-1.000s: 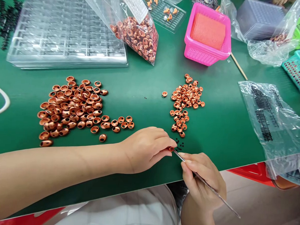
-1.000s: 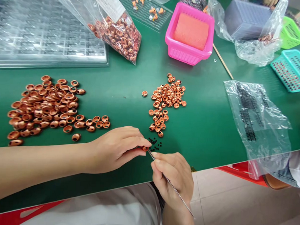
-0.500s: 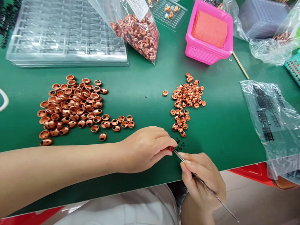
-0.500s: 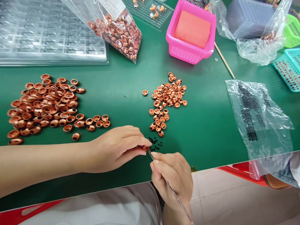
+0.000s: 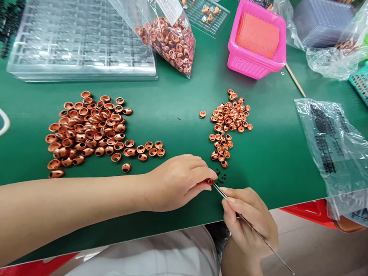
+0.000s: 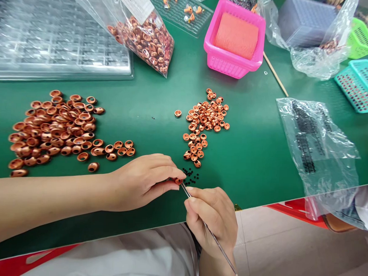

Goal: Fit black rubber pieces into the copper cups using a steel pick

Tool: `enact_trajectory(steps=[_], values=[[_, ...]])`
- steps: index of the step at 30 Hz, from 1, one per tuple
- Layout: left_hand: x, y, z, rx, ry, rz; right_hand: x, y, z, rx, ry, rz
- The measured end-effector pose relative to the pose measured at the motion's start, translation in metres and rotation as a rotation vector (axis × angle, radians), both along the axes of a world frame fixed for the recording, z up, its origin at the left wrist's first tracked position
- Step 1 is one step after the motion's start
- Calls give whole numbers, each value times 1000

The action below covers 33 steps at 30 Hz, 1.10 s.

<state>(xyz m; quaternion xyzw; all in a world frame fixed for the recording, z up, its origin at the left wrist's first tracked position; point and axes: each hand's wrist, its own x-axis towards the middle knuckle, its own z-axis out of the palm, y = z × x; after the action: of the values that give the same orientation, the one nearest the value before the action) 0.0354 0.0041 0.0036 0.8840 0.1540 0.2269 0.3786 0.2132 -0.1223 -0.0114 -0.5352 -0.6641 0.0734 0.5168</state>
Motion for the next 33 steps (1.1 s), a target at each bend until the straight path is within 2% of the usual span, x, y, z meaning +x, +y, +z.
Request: enact_trajectory(steps=[20,26,33], values=[[-1,-1,0,19,18,12,1,-2,0,-44,-15,6],[0,-3,1,87,27,21,0,-3,-2,-36,12,-2],[-2,-6,3,111,9,-28,2,-6,-3,11,15,34]])
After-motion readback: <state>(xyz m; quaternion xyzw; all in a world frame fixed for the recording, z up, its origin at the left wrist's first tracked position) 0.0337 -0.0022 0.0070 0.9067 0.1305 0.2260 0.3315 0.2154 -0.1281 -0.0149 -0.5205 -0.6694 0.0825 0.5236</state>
